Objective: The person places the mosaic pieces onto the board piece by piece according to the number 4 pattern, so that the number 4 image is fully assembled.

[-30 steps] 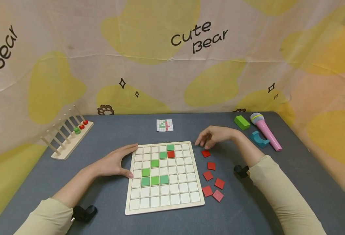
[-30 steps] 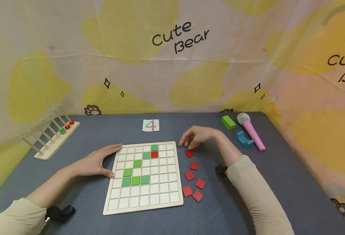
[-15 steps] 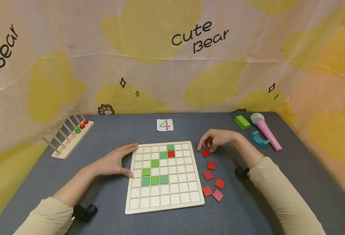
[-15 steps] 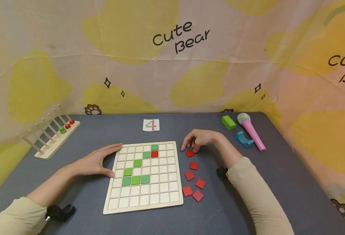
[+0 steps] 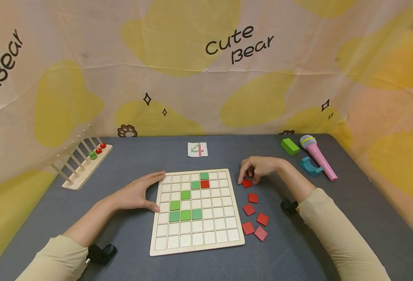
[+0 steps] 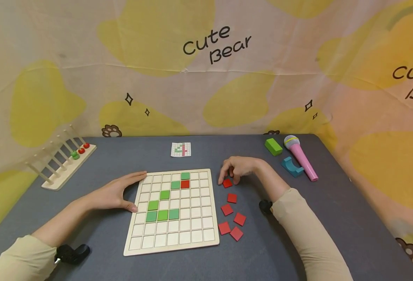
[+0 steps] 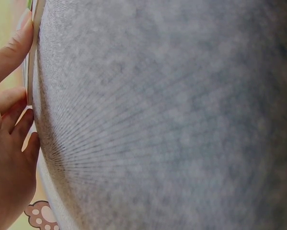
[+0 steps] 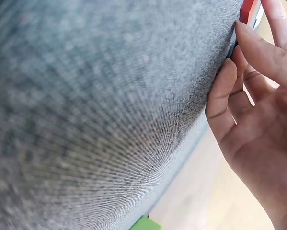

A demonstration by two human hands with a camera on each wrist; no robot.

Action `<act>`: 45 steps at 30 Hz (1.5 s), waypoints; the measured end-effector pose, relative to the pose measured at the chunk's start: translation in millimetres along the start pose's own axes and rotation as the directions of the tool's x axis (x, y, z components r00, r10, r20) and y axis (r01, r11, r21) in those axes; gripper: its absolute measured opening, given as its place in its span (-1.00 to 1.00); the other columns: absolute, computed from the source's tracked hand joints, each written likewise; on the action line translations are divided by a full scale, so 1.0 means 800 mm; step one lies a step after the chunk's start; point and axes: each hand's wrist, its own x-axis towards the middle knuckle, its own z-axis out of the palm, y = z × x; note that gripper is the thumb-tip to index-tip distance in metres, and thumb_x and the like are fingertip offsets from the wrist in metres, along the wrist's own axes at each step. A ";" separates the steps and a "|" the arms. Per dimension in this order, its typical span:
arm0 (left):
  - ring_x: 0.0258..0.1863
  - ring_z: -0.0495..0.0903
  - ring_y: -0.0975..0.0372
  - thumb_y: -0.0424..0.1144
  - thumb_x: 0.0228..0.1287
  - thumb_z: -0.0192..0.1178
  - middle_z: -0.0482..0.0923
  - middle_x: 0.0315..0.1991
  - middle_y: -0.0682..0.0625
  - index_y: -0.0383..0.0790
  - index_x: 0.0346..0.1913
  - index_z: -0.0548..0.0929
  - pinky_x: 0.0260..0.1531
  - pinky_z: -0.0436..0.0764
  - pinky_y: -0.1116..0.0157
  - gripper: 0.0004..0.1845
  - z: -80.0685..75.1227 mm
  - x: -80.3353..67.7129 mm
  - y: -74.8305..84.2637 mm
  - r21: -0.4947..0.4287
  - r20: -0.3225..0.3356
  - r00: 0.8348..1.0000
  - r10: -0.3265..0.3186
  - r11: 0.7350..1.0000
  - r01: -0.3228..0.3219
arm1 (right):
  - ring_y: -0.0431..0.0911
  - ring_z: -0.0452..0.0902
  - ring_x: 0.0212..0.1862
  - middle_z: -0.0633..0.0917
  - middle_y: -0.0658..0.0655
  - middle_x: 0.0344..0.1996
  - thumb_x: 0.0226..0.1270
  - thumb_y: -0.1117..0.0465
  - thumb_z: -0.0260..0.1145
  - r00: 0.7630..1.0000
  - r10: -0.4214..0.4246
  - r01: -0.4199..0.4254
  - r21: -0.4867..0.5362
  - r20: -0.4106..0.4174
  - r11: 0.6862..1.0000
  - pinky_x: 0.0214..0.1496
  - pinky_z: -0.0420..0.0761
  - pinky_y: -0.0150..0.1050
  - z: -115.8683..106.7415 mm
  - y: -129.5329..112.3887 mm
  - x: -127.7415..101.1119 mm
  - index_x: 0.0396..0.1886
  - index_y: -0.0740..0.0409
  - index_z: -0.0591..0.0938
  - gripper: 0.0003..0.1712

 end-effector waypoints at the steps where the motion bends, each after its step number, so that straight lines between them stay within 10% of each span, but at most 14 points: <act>1: 0.49 0.20 -0.19 0.23 -0.16 0.52 0.19 0.52 -0.24 -0.30 0.51 0.20 0.38 0.25 -0.24 0.21 0.000 0.000 0.000 0.000 0.000 1.000 0.001 1.000 -0.001 | -0.04 0.35 -0.22 0.58 0.16 -0.17 -0.14 0.68 0.30 1.000 -0.001 0.001 -0.003 -0.002 1.000 -0.27 0.42 -0.39 0.000 0.000 0.000 -0.13 0.15 0.80 -0.43; 45: 0.48 0.24 -0.18 0.17 -0.18 0.55 0.22 0.50 -0.26 -0.35 0.48 0.24 0.37 0.28 -0.21 0.19 0.001 0.002 -0.002 0.007 -0.017 0.999 0.037 0.999 -0.037 | -0.16 0.49 -0.35 0.63 0.06 -0.43 0.09 0.37 0.48 0.972 -0.039 0.004 -0.149 -0.232 0.989 -0.29 0.52 -0.34 0.006 -0.031 0.001 -0.31 0.10 0.70 -0.82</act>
